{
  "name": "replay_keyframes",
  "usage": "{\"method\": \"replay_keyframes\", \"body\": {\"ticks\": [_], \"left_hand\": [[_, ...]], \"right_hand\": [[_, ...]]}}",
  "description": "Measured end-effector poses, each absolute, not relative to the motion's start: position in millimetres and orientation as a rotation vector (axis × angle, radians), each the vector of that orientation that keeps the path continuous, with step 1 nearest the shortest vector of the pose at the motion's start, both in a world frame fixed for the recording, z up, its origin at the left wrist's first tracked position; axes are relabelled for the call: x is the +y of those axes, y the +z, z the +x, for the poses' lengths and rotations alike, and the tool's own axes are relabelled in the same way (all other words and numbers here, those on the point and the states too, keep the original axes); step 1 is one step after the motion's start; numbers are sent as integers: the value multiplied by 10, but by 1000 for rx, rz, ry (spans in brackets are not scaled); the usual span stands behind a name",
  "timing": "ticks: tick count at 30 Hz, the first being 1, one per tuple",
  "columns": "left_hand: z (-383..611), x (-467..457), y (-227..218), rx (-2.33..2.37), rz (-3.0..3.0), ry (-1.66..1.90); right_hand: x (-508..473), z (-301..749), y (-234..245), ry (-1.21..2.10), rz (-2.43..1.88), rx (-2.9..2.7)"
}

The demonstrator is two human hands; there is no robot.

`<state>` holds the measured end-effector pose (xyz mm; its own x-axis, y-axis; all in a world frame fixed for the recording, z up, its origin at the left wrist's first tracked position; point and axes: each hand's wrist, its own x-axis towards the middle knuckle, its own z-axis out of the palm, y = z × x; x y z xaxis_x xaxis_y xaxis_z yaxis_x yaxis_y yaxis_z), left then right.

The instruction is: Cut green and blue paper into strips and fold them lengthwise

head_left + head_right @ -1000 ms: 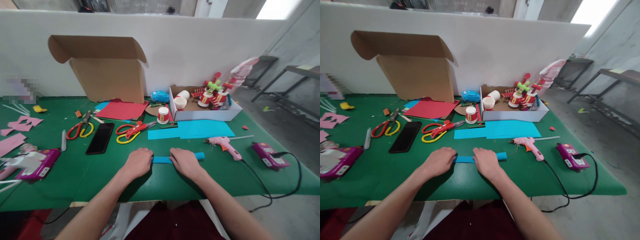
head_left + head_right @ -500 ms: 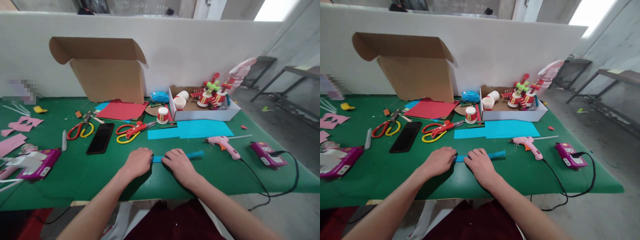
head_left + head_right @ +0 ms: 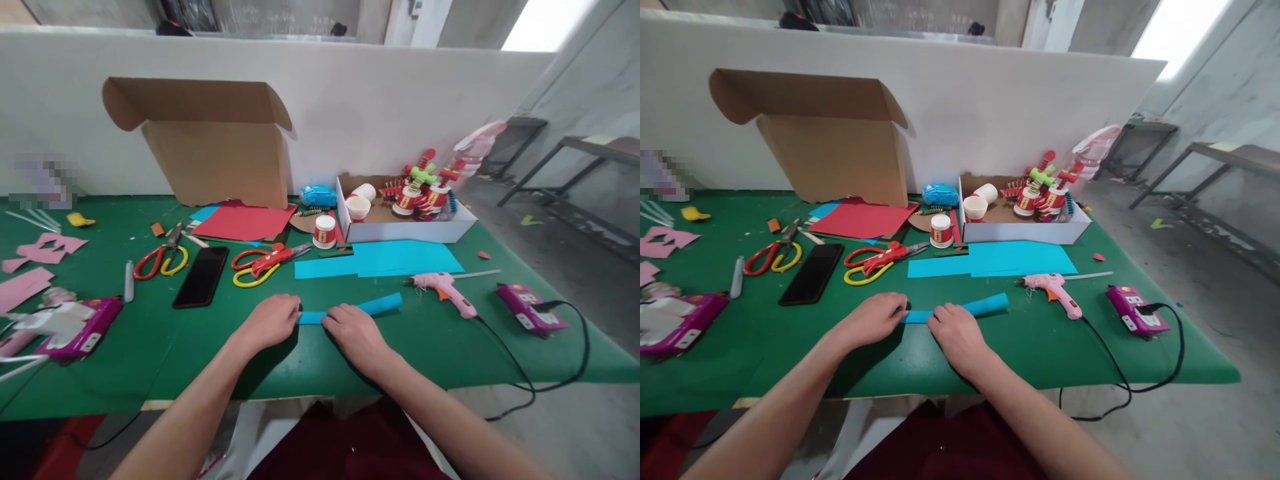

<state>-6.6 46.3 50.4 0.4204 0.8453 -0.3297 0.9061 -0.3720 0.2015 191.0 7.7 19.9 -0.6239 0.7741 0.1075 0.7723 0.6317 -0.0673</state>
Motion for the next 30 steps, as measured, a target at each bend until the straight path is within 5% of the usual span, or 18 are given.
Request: {"method": "replay_keyframes", "body": {"ticks": [30], "left_hand": [[23,421,537,1576,2337,-304]], "right_hand": [[95,1890,214,86,-1384,-2660]]}}
